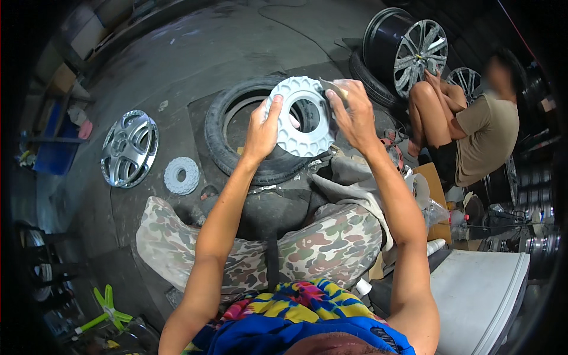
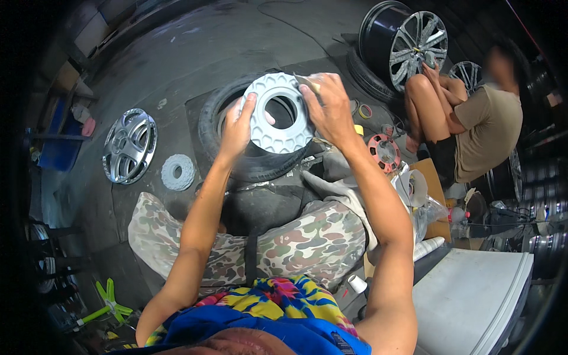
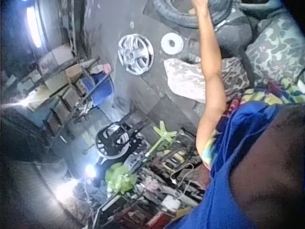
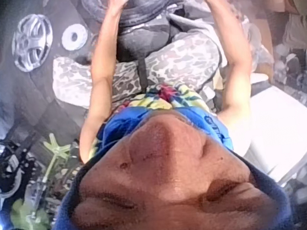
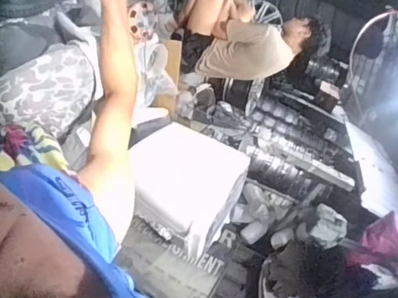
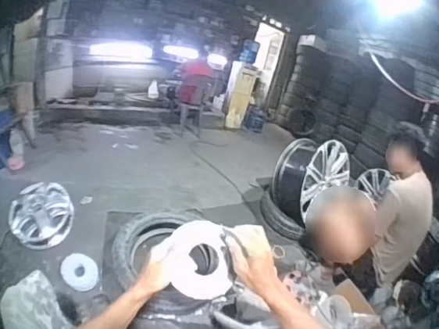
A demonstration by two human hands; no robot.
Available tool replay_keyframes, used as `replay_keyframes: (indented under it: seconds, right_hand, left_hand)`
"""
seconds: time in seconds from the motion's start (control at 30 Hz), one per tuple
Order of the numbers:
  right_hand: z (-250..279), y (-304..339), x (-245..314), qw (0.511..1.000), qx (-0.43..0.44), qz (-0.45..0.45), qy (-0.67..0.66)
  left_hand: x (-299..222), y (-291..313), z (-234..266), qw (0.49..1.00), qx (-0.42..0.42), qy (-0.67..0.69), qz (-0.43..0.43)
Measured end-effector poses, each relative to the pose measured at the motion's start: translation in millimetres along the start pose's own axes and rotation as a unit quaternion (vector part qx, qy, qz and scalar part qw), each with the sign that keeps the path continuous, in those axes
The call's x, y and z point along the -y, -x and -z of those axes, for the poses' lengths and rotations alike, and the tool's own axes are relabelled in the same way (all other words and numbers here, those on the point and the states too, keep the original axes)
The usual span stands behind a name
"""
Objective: The person sits on the floor and sands a white plastic wheel cover using a sanding block. They rotate the cover to sand different sections, including the inner ring and outer rim, while another person works on a wheel in the background.
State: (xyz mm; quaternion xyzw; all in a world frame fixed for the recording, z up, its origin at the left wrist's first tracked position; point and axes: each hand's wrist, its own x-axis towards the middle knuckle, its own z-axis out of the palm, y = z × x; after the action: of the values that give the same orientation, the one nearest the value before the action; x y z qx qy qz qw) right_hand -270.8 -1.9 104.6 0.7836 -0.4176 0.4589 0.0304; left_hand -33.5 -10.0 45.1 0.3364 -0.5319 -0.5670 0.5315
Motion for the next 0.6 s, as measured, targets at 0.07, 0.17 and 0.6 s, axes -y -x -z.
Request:
replay_keyframes:
  seconds: [0.07, 0.17, 0.6]
  right_hand:
    - [-6.0, -4.4, 10.8, 0.997, -0.007, 0.049, 0.064]
    - [-13.3, -3.9, 14.6, 0.987, 0.012, 0.097, 0.125]
    - [-38.6, -1.5, 27.3, 0.992, 0.064, 0.107, 0.017]
  left_hand:
    - [0.1, 4.2, -11.5, 1.0, 0.0, -0.005, -0.015]
    - [-2.7, 9.6, -21.9, 1.0, 0.0, 0.009, -0.014]
    - [9.8, 0.7, -0.2, 0.997, -0.011, -0.079, 0.013]
